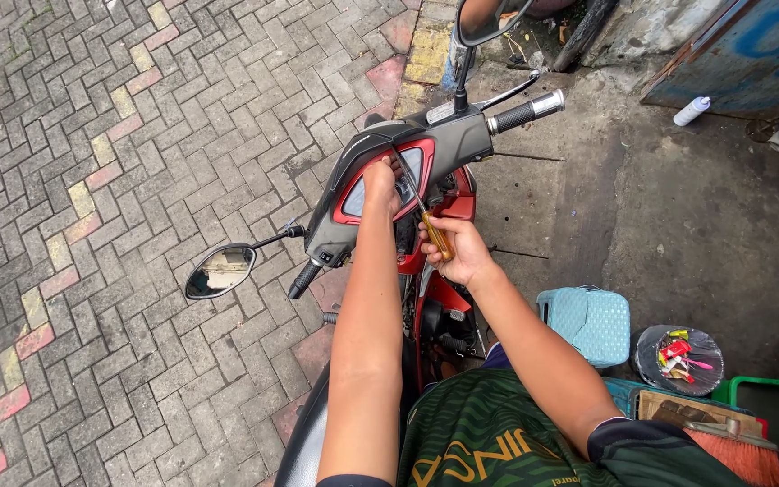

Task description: Using a screwdriver to adjust or disassemble the front fairing and dashboard area of a motorcycle.

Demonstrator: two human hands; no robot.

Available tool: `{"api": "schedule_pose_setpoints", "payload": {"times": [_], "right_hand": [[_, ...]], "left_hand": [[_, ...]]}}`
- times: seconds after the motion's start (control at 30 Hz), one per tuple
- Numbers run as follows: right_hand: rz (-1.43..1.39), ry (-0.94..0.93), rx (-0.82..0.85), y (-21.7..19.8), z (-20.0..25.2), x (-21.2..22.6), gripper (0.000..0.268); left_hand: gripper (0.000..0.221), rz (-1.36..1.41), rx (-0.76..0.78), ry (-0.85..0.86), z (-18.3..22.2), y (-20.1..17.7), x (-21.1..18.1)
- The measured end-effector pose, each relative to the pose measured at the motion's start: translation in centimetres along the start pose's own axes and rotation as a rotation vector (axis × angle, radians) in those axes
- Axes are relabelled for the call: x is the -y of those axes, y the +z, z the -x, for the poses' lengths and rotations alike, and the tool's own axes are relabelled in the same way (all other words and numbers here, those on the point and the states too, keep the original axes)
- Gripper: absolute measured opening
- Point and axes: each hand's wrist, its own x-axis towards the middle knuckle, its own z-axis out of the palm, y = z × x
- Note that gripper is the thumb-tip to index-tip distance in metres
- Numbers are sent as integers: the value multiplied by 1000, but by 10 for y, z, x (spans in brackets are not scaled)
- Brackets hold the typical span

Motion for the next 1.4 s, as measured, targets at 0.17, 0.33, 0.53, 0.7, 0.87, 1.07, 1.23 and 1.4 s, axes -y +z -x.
{"api": "schedule_pose_setpoints", "payload": {"times": [0.17, 0.33, 0.53, 0.7, 0.87, 1.07, 1.23, 1.4], "right_hand": [[-13, 0, -12, 8, 7, 3, 31], [11, 22, 0, 15, 14, 7, 31], [29, 4, -69, -9, -16, -4, 24], [42, 30, -21, 4, -2, 3, 38], [50, 49, -21, -2, -10, 0, 33], [78, 19, -42, -10, -21, -8, 29], [46, 23, -39, 14, 4, 0, 37], [29, -3, -22, -11, -23, -9, 31]], "left_hand": [[26, -32, 0, 12, 9, 2, -4], [25, -18, -4, 11, 9, 1, -5], [23, -32, -20, 28, 17, 3, -8], [25, -56, -10, 53, -1, 0, 5], [24, -29, -17, 55, 0, 1, 5], [24, 0, -27, 59, 3, 1, 4], [23, 25, -28, 45, 26, 6, -12], [22, 22, -22, 54, 9, 2, -1]]}}
